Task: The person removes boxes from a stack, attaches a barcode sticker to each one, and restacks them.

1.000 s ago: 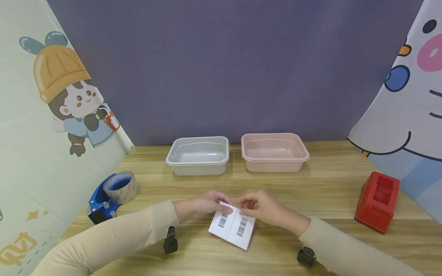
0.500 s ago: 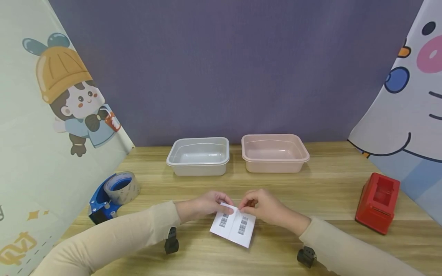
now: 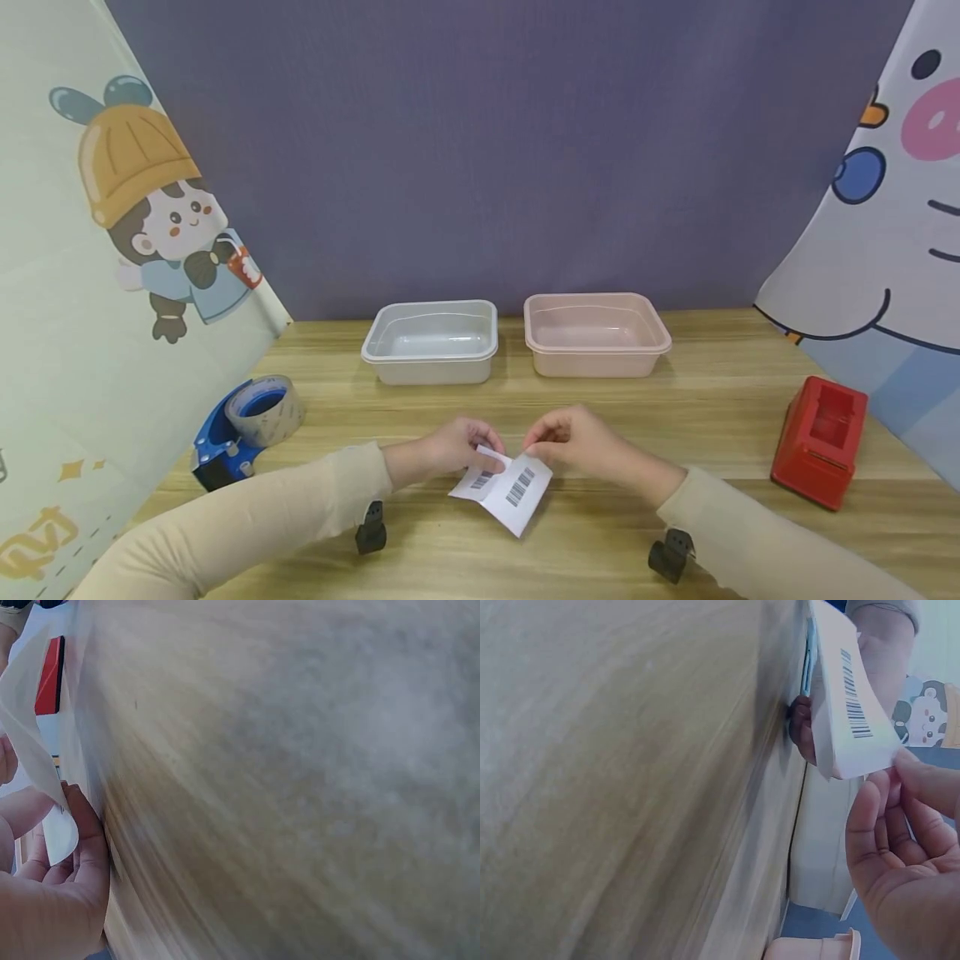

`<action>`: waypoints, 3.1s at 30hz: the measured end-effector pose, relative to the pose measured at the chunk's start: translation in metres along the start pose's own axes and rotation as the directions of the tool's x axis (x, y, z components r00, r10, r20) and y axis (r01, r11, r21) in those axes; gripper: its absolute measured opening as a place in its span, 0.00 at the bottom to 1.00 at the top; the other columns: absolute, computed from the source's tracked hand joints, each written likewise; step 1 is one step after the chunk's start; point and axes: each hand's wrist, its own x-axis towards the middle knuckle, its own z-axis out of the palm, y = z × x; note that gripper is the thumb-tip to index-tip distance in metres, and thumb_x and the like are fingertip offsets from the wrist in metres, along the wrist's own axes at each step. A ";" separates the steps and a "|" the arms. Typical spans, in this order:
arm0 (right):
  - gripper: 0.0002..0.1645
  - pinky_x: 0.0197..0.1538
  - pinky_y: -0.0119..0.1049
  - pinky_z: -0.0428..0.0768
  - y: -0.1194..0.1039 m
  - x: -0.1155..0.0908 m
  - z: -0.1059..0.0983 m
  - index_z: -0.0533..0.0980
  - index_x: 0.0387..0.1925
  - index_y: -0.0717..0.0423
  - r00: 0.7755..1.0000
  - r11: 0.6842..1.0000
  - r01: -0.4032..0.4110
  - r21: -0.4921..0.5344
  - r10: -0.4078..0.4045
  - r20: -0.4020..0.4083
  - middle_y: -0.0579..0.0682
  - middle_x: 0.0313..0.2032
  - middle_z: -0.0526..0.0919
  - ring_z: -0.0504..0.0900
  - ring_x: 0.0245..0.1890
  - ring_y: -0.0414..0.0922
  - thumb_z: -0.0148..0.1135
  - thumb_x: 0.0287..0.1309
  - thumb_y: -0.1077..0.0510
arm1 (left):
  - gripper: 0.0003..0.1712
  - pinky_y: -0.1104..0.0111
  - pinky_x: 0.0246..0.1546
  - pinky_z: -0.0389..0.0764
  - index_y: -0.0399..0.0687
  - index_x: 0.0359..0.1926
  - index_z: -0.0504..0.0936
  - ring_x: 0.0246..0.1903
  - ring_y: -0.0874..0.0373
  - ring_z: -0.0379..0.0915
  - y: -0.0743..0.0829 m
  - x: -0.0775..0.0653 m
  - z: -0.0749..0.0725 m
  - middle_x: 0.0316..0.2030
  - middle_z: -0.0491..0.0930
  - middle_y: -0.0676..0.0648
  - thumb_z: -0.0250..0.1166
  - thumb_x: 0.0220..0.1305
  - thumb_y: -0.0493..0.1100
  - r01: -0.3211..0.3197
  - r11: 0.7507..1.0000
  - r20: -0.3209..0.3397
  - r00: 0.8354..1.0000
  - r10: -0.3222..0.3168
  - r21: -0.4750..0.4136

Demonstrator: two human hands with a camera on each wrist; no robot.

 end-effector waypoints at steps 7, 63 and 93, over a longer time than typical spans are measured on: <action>0.12 0.44 0.28 0.84 -0.003 -0.002 -0.005 0.79 0.36 0.67 0.999 0.999 -0.005 0.050 0.003 0.037 0.59 0.36 0.86 0.84 0.36 0.36 0.66 0.58 0.59 | 0.06 0.74 0.39 0.73 0.43 0.28 0.83 0.31 0.65 0.73 0.005 -0.004 0.003 0.28 0.83 0.49 0.72 0.50 0.31 -0.117 0.988 0.033 0.993 0.114 0.101; 0.18 0.40 0.33 0.84 -0.028 0.041 -0.020 0.75 0.44 0.76 0.932 0.974 -0.061 0.220 0.134 -0.337 0.40 0.27 0.83 0.79 0.30 0.34 0.64 0.60 0.62 | 0.18 0.73 0.43 0.83 0.22 0.48 0.73 0.36 0.63 0.75 0.023 -0.017 -0.027 0.42 0.79 0.27 0.61 0.55 0.25 -0.366 0.886 -0.416 0.880 0.230 -0.285; 0.20 0.45 0.40 0.86 -0.011 0.094 0.007 0.71 0.48 0.79 0.949 0.904 -0.224 0.363 0.288 -0.130 0.49 0.27 0.84 0.82 0.29 0.39 0.60 0.61 0.65 | 0.11 0.73 0.36 0.83 0.26 0.43 0.77 0.29 0.64 0.74 -0.008 -0.011 -0.061 0.32 0.81 0.42 0.63 0.58 0.27 -0.282 0.897 -0.531 0.845 0.065 -0.339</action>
